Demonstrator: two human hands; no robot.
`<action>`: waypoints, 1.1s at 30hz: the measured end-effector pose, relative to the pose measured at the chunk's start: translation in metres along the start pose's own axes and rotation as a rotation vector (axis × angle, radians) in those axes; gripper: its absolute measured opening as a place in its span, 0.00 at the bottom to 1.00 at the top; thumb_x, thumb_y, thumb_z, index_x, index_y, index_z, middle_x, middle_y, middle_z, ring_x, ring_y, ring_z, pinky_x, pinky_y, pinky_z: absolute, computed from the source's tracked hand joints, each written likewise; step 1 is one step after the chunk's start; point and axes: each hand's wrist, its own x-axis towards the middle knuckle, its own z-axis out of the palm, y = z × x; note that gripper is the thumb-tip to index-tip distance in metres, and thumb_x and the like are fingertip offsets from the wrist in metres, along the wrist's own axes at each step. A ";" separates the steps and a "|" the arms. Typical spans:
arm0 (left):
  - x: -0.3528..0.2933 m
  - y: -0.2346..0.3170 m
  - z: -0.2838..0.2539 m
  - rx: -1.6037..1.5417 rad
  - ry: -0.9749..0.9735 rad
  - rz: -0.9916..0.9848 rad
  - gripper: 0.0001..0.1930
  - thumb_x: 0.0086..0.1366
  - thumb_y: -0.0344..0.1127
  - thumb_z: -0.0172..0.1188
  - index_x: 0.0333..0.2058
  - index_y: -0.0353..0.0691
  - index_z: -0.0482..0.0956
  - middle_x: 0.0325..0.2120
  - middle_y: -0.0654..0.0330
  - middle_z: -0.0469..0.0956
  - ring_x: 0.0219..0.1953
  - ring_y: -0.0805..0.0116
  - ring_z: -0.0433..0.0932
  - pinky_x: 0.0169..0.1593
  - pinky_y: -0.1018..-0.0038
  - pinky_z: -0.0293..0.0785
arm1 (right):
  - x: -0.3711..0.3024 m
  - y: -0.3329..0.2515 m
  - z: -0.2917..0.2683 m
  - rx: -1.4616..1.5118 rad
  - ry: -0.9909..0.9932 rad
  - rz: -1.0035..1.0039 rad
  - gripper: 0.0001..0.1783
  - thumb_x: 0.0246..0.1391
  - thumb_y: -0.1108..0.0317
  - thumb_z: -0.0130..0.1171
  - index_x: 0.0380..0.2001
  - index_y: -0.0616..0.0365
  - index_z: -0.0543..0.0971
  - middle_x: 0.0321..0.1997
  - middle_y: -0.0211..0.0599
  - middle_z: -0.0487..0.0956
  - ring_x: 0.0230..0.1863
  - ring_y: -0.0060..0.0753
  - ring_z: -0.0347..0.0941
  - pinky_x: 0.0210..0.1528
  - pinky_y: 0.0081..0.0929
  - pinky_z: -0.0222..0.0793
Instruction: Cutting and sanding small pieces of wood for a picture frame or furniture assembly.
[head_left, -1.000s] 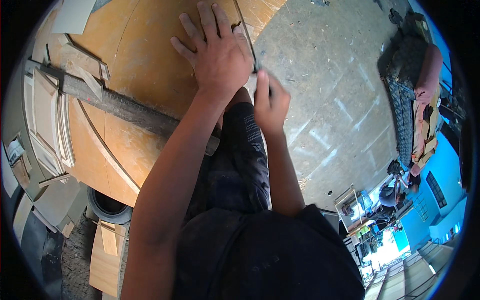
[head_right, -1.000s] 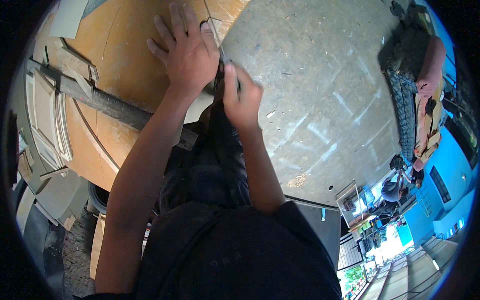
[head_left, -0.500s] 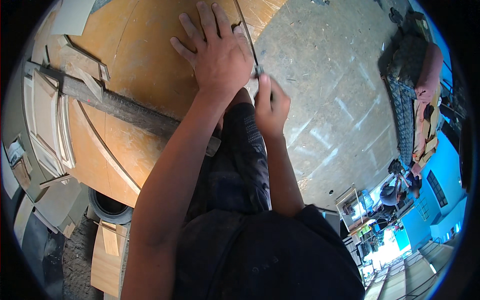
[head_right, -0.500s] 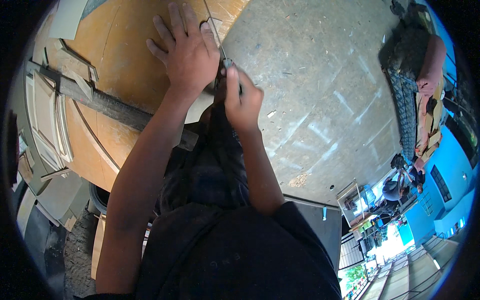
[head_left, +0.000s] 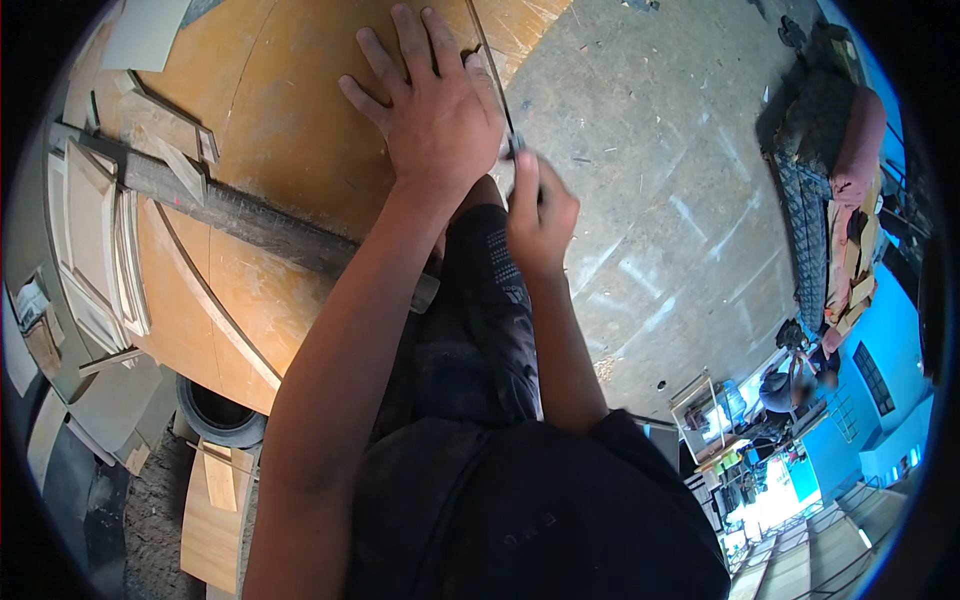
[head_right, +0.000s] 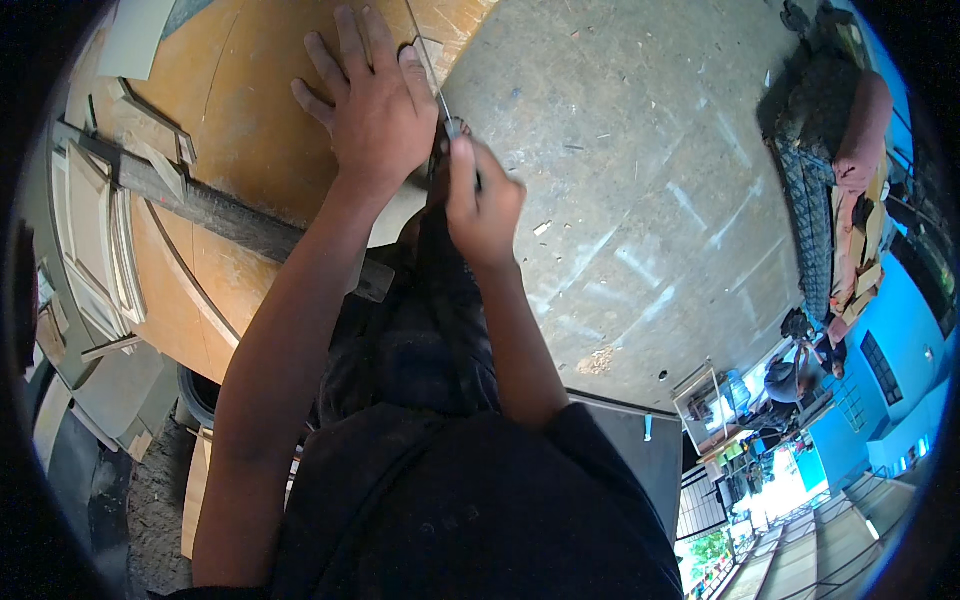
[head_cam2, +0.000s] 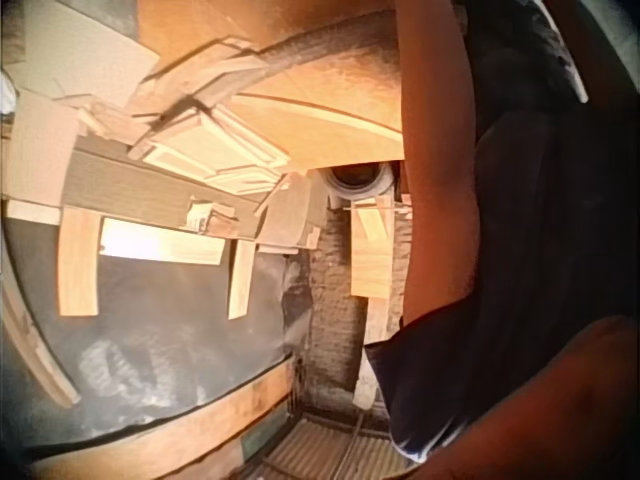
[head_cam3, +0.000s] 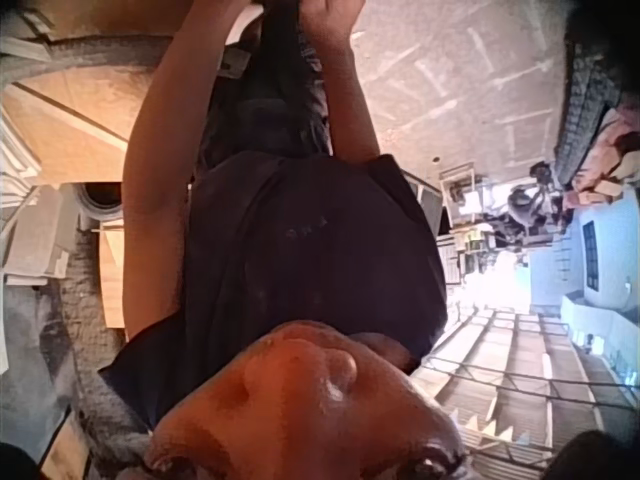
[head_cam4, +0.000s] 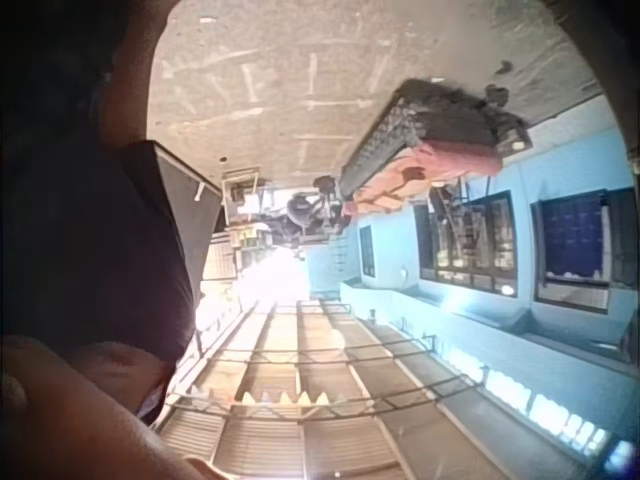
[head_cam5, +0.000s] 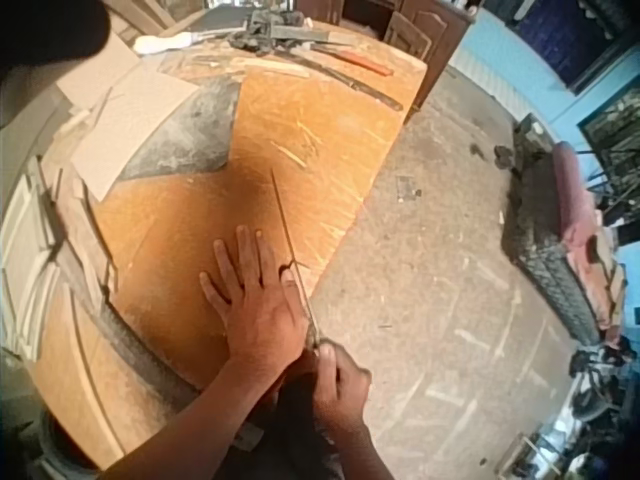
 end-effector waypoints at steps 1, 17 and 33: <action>0.000 0.003 0.000 0.008 -0.011 -0.009 0.34 0.68 0.43 0.49 0.69 0.33 0.54 0.73 0.46 0.45 0.74 0.36 0.40 0.69 0.32 0.35 | -0.019 0.006 -0.010 0.037 0.026 0.005 0.14 0.68 0.64 0.52 0.37 0.64 0.81 0.25 0.45 0.80 0.22 0.28 0.75 0.27 0.27 0.69; 0.003 0.005 -0.004 0.026 0.010 0.010 0.33 0.69 0.42 0.47 0.69 0.34 0.54 0.73 0.45 0.47 0.73 0.35 0.42 0.68 0.32 0.37 | -0.032 0.036 -0.010 0.089 0.019 0.000 0.17 0.70 0.61 0.49 0.33 0.62 0.80 0.17 0.32 0.69 0.19 0.18 0.64 0.24 0.24 0.61; 0.004 0.010 -0.003 0.013 0.022 0.002 0.33 0.69 0.42 0.47 0.69 0.33 0.54 0.72 0.44 0.47 0.73 0.33 0.43 0.68 0.31 0.38 | -0.061 0.071 -0.037 0.006 -0.011 0.069 0.17 0.68 0.63 0.50 0.29 0.63 0.79 0.17 0.39 0.73 0.21 0.21 0.69 0.26 0.27 0.65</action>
